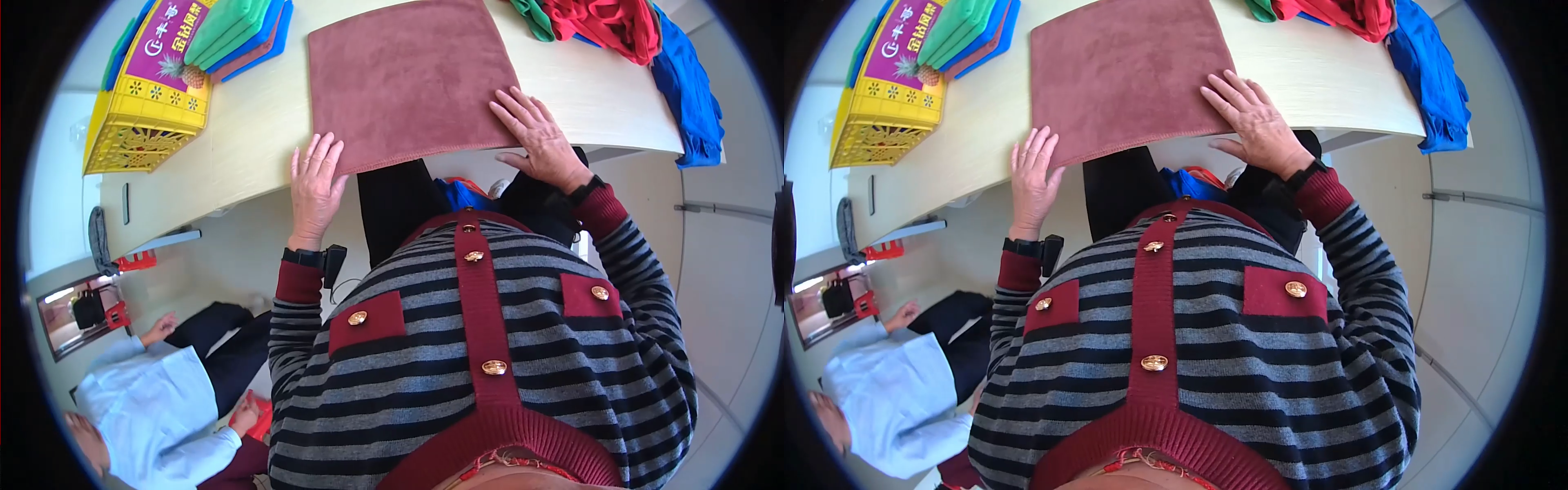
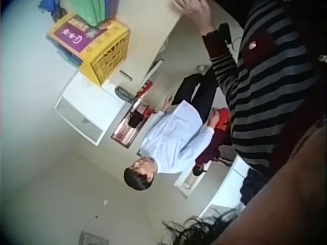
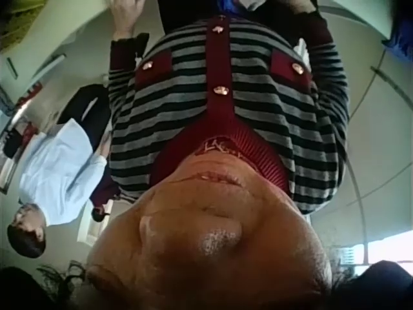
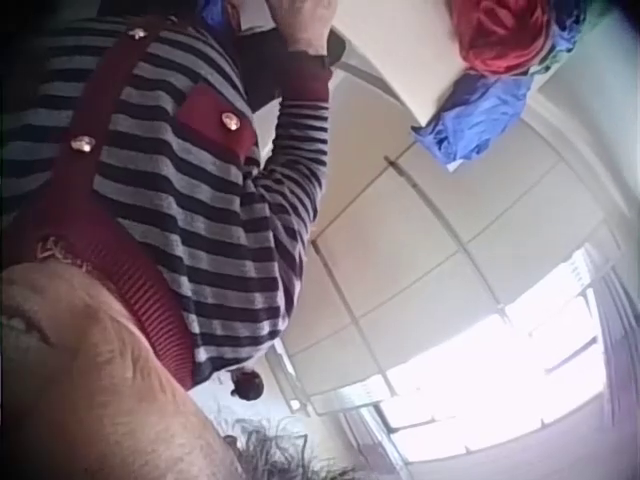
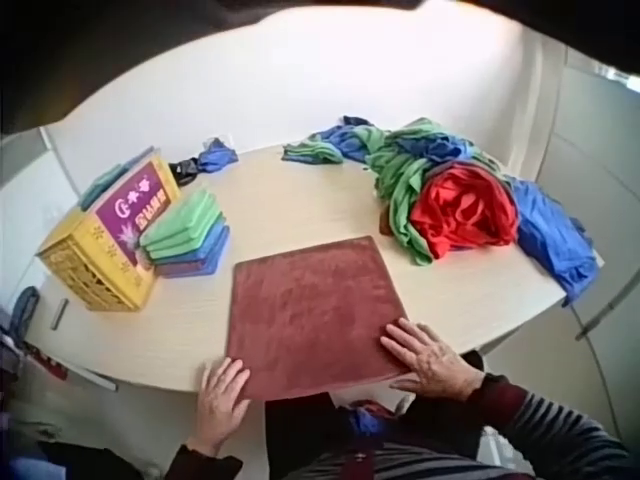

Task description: The person spreads a green cloth on a table, folds it into a square, and places it on a stack. They then take a brown cloth, spread it out, and fold it into a square as well.

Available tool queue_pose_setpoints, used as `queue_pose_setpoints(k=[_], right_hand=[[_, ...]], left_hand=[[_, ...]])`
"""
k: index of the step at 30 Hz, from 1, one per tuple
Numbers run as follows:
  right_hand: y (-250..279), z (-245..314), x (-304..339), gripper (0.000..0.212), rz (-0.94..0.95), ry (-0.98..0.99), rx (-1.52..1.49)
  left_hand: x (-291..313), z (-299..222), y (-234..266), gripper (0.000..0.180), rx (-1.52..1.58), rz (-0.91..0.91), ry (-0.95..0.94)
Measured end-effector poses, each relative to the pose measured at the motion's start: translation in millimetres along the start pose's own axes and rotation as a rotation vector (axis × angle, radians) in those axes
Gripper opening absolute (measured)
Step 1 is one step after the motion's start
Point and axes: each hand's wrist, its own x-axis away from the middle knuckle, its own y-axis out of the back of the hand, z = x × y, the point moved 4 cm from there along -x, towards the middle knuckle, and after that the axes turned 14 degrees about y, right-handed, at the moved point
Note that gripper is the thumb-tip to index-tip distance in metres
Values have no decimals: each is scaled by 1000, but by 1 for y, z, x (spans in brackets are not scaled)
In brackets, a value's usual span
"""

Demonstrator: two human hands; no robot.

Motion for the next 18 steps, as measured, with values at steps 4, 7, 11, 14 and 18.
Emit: queue_pose_setpoints(k=[4, 7, 11, 14, 18], right_hand=[[1, -3, 3, 68, -19, 7, -28], [5, 1, 7, 64, -56, 37, -112], [28, 12, 6, 43, -110, 66, -166], [59, 6, -2, 29, -16, -81, -437], [78, -29, -31, 14, 1, -211, -693]], left_hand=[[5, 11, 11, 44, 26, -139, -67], [4, 12, 20, 19, 191, -189, -24], [6, 14, 43, 14, 359, -67, 61], [-2, 18, 70, 12, 469, 28, 31], [-42, 35, 86, 10, 637, 92, 289]])
